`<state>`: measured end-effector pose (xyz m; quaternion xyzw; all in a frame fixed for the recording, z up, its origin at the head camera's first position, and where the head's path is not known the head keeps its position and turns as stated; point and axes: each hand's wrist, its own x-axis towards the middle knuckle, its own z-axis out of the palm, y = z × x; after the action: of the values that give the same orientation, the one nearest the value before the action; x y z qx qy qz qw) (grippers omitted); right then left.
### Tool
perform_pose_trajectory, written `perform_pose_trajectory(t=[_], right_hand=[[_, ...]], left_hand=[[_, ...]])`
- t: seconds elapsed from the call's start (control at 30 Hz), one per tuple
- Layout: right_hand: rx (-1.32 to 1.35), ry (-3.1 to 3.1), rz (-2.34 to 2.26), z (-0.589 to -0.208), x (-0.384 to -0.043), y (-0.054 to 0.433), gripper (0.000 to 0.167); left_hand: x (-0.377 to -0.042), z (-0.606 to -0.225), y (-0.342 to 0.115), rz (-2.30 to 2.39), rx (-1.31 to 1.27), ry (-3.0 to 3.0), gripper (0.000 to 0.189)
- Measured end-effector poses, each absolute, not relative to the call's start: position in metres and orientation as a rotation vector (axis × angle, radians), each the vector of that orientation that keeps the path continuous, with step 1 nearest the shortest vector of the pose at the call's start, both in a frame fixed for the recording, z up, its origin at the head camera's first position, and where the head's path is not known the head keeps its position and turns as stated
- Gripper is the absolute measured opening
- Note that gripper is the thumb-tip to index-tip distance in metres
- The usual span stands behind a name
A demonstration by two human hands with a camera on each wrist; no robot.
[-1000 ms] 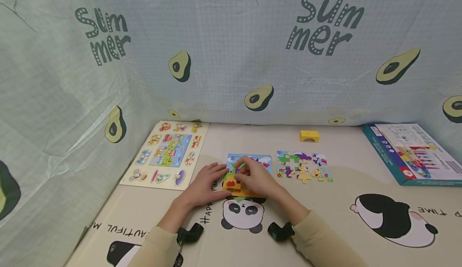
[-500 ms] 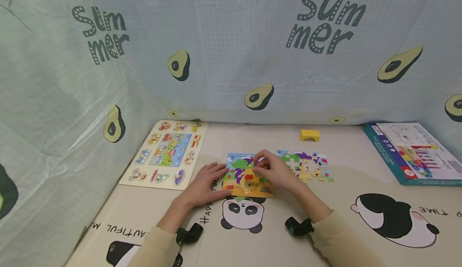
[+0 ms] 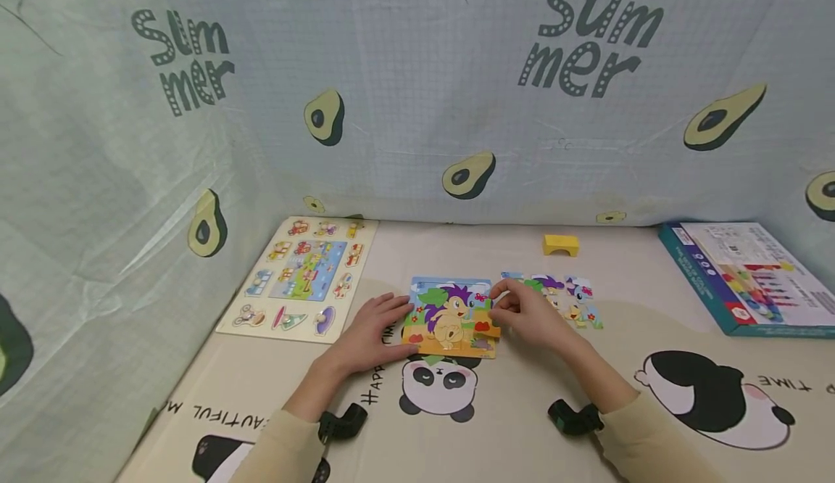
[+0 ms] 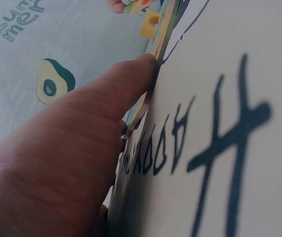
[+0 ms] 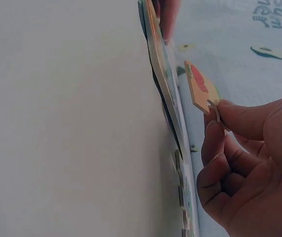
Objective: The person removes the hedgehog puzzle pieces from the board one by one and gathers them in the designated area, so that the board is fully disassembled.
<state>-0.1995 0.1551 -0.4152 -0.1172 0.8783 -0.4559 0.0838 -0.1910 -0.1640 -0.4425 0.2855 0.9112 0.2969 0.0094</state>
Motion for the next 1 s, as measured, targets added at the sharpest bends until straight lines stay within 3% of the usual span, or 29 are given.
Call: perform_pose_trajectory(t=[1.0], right_hand=[[-0.442, 2.694, -1.082, -0.416, -0.184, 0.191, 0.021]], left_hand=[[-0.191, -0.443, -0.164, 0.904, 0.887, 2.852, 0.073]])
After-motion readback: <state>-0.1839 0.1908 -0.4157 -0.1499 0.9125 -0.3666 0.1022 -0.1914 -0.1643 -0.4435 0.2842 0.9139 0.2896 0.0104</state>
